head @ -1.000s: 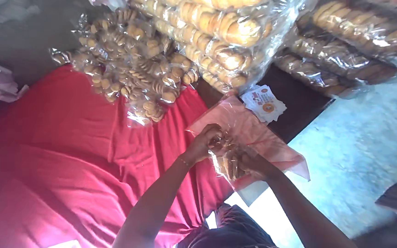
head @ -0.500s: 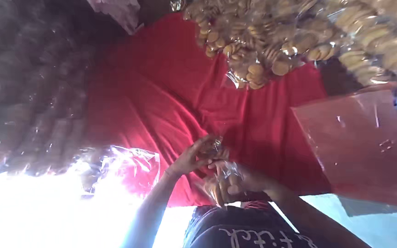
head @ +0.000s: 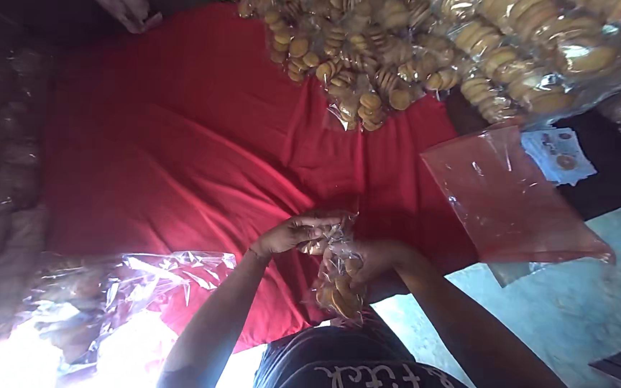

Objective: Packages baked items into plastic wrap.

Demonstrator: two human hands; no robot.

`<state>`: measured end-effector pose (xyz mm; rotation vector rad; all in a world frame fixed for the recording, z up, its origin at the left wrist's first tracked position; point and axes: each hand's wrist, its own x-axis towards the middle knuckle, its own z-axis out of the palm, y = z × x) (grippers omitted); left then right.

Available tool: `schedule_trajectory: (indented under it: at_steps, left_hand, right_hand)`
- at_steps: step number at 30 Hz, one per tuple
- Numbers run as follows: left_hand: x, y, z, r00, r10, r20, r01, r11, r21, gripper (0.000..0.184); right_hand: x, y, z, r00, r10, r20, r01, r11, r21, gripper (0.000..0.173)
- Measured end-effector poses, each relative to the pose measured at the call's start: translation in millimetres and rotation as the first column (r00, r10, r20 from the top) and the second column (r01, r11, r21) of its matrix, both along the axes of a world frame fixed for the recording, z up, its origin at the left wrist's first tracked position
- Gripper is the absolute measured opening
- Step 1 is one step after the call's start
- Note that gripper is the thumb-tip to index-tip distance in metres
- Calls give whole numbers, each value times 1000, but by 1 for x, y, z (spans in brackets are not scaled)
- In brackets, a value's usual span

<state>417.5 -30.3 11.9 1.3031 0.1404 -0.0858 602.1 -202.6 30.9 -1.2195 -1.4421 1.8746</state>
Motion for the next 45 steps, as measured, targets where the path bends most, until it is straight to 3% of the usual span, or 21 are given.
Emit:
schedule_trajectory:
  at_steps: [3, 5, 8, 10, 12, 15, 17, 19, 22, 24, 26, 27, 29, 31, 33, 36, 38, 39, 40, 42, 45]
  left_hand:
    - [-1, -8, 0, 997, 75, 13, -75, 994, 82, 35]
    - [-6, -10, 4, 1000, 23, -4, -22, 985, 169, 48]
    - [-15, -17, 8, 980, 118, -162, -113, 993, 41, 53]
    - [-19, -17, 0, 982, 150, -117, -154, 988, -23, 62]
    - [-20, -14, -3, 997, 71, 16, -71, 997, -35, 71]
    - [-14, -14, 1, 999, 14, 28, -15, 1000, 16, 56]
    - [-7, -22, 5, 987, 158, -30, -154, 983, 103, 46]
    - [0, -28, 10, 940, 329, -86, -273, 881, 386, 39]
    - [4, -28, 16, 879, 467, -93, -199, 537, 820, 35]
    - [5, -29, 16, 863, 497, -93, -137, 408, 903, 40]
    - [5, -28, 12, 873, 484, -63, -137, 366, 920, 36]
    - [5, -28, 8, 880, 474, -25, -183, 386, 904, 32]
    - [0, -30, 1, 882, 471, 22, -307, 540, 784, 32]
    - [-11, -37, -1, 903, 428, -37, -342, 769, 540, 45]
    - [-20, -45, -4, 944, 316, -97, -289, 931, 221, 60]
    - [-38, -44, -2, 991, 111, -70, -109, 994, 24, 79]
    - [-46, -42, 1, 996, 87, -25, -87, 996, 3, 67]
    - [-46, -44, 3, 984, 173, -35, -172, 985, 29, 53]
    - [-44, -49, 3, 954, 297, -44, -292, 952, 97, 38]
    - [-41, -56, 5, 875, 483, -25, -442, 820, 362, 33]
    - [-33, -67, 4, 800, 599, 16, -368, 470, 802, 37]
  right_hand:
    - [1, 6, -14, 996, 40, -80, -36, 998, 50, 60]
    - [1, 9, -21, 991, 52, -127, -45, 997, 59, 62]
    - [4, 12, -20, 985, 115, -132, -111, 993, 38, 64]
    - [7, 15, -22, 976, 167, -137, -167, 986, 8, 66]
    - [11, 17, -27, 964, 219, -153, -219, 976, 13, 66]
    - [16, 22, -26, 942, 293, -165, -296, 955, 9, 67]
    - [16, 26, -24, 934, 321, -159, -324, 946, 6, 66]
    - [16, 30, -26, 932, 326, -161, -324, 945, 37, 64]
    - [19, 35, -27, 942, 299, -152, -292, 954, 67, 63]
    - [20, 36, -29, 940, 282, -190, -272, 959, 77, 65]
    - [20, 37, -35, 925, 266, -273, -236, 962, 138, 70]
    - [21, 38, -39, 912, 261, -318, -217, 962, 166, 77]
    - [19, 38, -45, 896, 244, -370, -191, 966, 174, 89]
    - [19, 36, -48, 886, 238, -398, -196, 970, 145, 89]
    - [21, 33, -49, 873, 253, -418, -230, 968, 105, 85]
    - [27, 31, -47, 826, 352, -440, -354, 932, 81, 77]
    - [30, 29, -46, 813, 378, -442, -384, 920, 80, 73]
    - [30, 28, -46, 819, 367, -441, -367, 926, 90, 74]
    - [30, 27, -47, 826, 352, -440, -337, 935, 116, 75]
    - [26, 27, -46, 850, 324, -415, -286, 946, 152, 81]
    - [18, 24, -38, 906, 301, -297, -272, 953, 137, 88]
